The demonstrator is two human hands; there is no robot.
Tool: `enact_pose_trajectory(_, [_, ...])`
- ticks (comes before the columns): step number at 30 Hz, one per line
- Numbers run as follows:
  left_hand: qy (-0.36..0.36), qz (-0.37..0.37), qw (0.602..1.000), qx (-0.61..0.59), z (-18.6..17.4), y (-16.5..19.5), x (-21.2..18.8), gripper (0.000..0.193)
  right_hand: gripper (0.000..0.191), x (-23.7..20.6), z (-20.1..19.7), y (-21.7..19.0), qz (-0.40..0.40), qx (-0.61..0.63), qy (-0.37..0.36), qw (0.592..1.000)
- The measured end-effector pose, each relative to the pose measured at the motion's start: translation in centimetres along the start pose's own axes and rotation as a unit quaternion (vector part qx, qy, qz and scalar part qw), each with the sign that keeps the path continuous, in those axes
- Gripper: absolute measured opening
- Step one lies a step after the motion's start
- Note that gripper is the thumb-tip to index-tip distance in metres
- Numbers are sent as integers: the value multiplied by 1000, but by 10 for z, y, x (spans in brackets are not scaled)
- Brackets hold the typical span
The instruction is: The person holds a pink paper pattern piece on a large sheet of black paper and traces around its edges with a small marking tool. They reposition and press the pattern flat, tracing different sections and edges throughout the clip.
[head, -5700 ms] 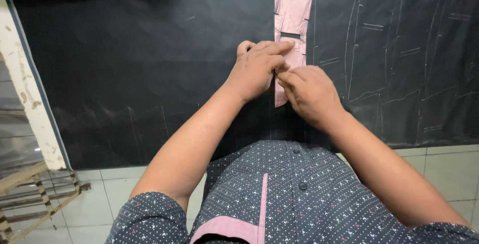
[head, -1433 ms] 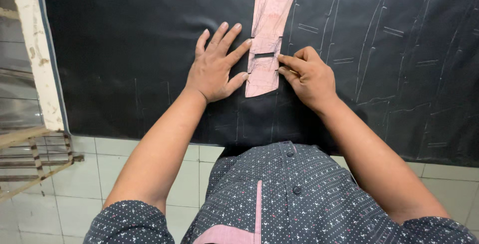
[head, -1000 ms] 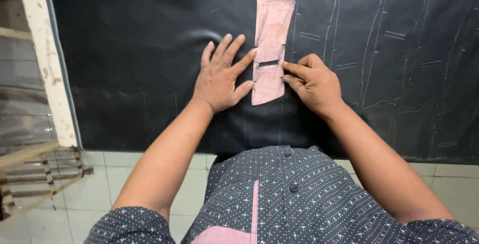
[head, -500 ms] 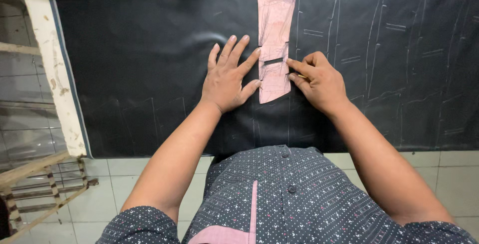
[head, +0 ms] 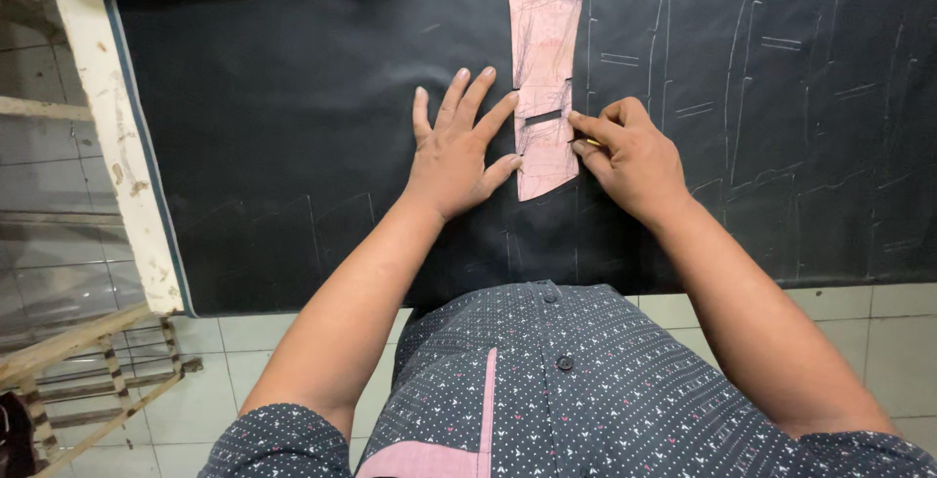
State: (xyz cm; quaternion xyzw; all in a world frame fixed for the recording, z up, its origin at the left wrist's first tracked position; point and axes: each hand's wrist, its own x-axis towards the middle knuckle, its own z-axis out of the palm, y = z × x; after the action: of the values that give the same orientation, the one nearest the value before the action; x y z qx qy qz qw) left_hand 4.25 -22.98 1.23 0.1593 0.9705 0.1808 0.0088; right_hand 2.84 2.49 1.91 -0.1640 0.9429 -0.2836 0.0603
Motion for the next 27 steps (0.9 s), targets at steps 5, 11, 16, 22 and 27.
enact_pose_trajectory(5, [-104,55,993,-29,-4,23,8,33,34,1,2,-2,9,17,-11,1000])
enact_pose_trajectory(11, [-72,-11,979,190,34,99,-7,46,17,20,-21,-20,-82,56,64,993])
enact_pose_trajectory(16, [-202,79,933,286,80,114,-4,49,18,35,-20,-55,-103,67,-30,992])
enact_pose_trajectory(22, [-214,15,952,220,133,133,1,52,20,39,3,-70,-161,22,-202,966])
enact_pose_trajectory(27, [-175,31,961,214,154,130,-6,58,20,34,12,-69,-169,8,-225,959])
